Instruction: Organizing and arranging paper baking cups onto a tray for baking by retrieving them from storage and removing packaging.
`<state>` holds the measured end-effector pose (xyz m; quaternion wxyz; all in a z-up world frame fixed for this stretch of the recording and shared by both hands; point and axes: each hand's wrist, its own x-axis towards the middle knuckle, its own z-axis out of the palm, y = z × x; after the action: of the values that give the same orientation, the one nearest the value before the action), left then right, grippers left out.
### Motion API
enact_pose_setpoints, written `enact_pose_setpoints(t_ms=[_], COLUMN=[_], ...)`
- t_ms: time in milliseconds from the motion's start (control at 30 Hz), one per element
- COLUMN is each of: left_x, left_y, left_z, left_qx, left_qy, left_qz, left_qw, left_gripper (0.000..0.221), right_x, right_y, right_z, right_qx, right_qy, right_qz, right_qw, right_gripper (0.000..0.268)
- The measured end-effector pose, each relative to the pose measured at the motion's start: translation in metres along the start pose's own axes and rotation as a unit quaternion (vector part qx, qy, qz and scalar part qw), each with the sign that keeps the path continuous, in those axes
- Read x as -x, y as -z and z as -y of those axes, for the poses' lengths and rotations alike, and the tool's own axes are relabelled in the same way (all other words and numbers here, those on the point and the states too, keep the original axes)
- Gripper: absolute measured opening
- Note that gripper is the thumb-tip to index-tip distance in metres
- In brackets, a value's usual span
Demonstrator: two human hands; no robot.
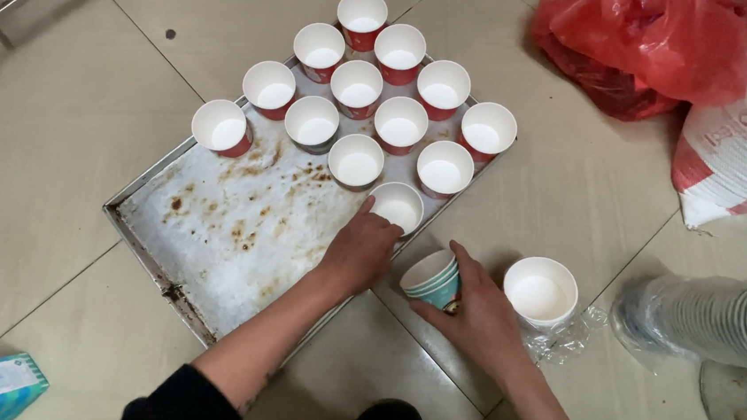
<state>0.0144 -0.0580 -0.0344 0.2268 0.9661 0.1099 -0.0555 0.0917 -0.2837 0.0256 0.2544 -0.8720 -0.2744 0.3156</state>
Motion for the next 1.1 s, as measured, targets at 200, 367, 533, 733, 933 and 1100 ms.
enact_pose_setpoints(t_ms=[200,367,533,733,933,1100], left_x=[-0.011,0.029,0.068,0.08,0.067,0.045], left_y=[-0.013,0.032,0.033,0.029,0.059,0.026], left_z=[0.002,-0.031,-0.032,0.043,0.109,0.154], left_qx=[-0.06,0.074,0.46,0.394,0.018,-0.102], left_qy=[-0.046,-0.052,0.135,0.156,0.145,0.12], left_qz=[-0.016,-0.073,0.051,-0.023,-0.199,-0.227], left_qw=[0.997,0.993,0.876,0.906,0.969,0.961], left_gripper=[0.029,0.046,0.051,0.032,0.024,0.016], right_x=[0.006,0.002,-0.005,-0.013,-0.002,0.002], right_y=[0.002,-0.004,-0.017,-0.036,-0.027,-0.022], right_z=[0.0,0.002,0.021,0.019,0.032,0.036], right_qx=[0.003,0.007,0.063,0.111,0.038,0.03], right_qy=[-0.009,0.012,0.107,0.157,0.09,0.08], right_qz=[0.028,0.014,-0.006,-0.012,-0.003,0.01], right_qw=[1.0,1.0,0.992,0.981,0.995,0.996], right_gripper=[0.122,0.122,0.114,0.106,0.112,0.115])
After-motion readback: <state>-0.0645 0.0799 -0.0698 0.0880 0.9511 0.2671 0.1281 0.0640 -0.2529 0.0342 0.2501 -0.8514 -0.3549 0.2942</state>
